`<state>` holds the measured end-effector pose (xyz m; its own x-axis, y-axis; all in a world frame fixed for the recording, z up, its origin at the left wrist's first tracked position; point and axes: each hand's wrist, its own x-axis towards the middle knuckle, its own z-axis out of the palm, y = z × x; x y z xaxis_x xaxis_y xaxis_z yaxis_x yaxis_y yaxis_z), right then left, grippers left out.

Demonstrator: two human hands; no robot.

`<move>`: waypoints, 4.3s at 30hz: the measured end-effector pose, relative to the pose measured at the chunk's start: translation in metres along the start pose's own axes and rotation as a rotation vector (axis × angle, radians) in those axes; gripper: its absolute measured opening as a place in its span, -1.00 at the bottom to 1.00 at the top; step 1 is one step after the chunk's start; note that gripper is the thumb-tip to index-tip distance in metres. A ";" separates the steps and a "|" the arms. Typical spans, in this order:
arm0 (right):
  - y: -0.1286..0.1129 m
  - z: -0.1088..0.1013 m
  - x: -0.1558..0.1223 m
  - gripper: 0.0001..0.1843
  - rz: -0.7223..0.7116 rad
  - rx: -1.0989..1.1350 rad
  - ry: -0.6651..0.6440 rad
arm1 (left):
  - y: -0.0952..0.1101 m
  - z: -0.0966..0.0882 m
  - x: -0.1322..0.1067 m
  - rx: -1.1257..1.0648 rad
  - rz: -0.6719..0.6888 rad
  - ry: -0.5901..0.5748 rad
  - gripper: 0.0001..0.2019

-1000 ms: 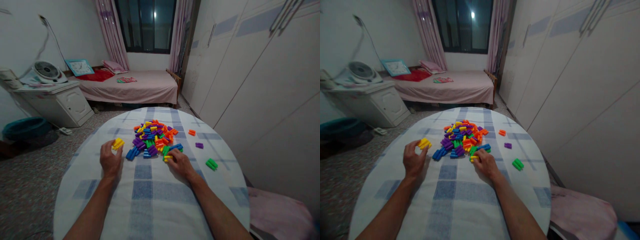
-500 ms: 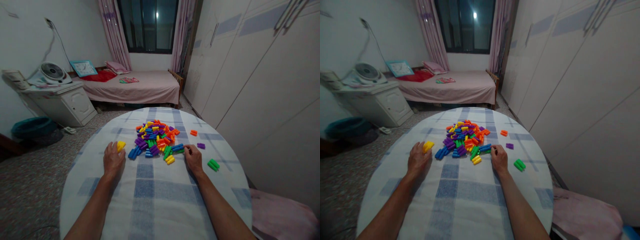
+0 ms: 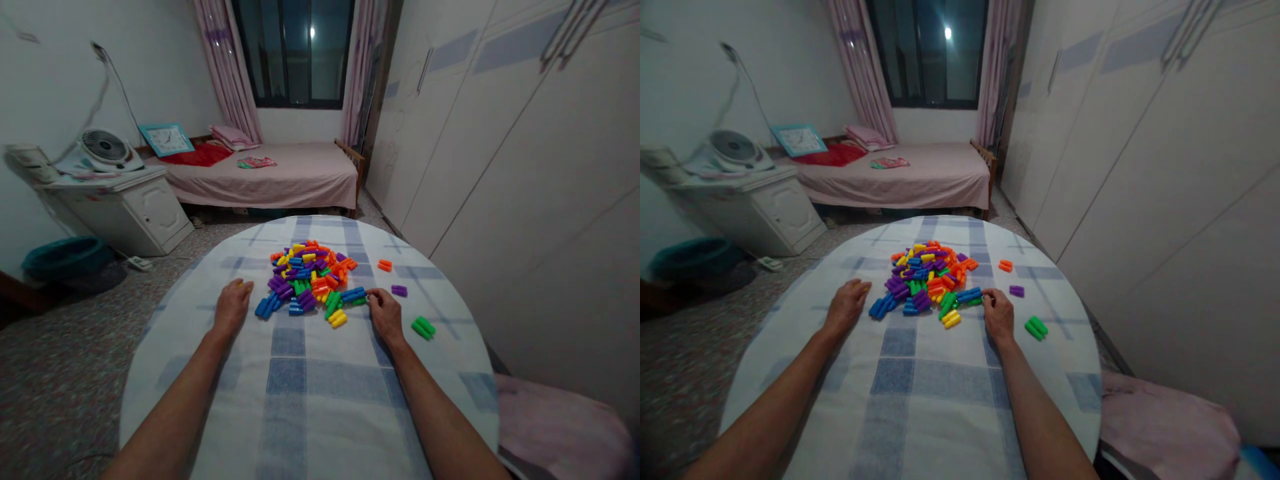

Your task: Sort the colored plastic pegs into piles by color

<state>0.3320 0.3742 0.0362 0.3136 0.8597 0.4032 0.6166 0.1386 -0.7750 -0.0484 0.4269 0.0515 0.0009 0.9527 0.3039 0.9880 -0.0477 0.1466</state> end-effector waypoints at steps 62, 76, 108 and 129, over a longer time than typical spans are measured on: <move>0.002 -0.001 0.002 -0.62 0.117 -0.070 0.008 | 0.056 0.000 -0.022 -0.459 0.260 0.482 -0.66; 0.002 0.000 0.001 -0.64 0.075 -0.103 0.005 | 0.083 0.013 -0.022 -0.288 0.558 0.109 -0.64; -0.006 0.008 -0.002 -0.73 -0.293 -0.211 -0.111 | 0.083 0.001 -0.029 -0.511 0.345 0.325 -0.69; -0.065 0.015 -0.032 -0.69 -0.640 0.226 -0.327 | 0.131 -0.020 -0.054 -1.255 0.194 -0.377 -0.63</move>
<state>0.2705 0.3449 0.0664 -0.3085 0.6744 0.6708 0.4321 0.7276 -0.5328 0.0778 0.3631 0.0725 0.3690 0.9138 0.1699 0.1548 -0.2407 0.9582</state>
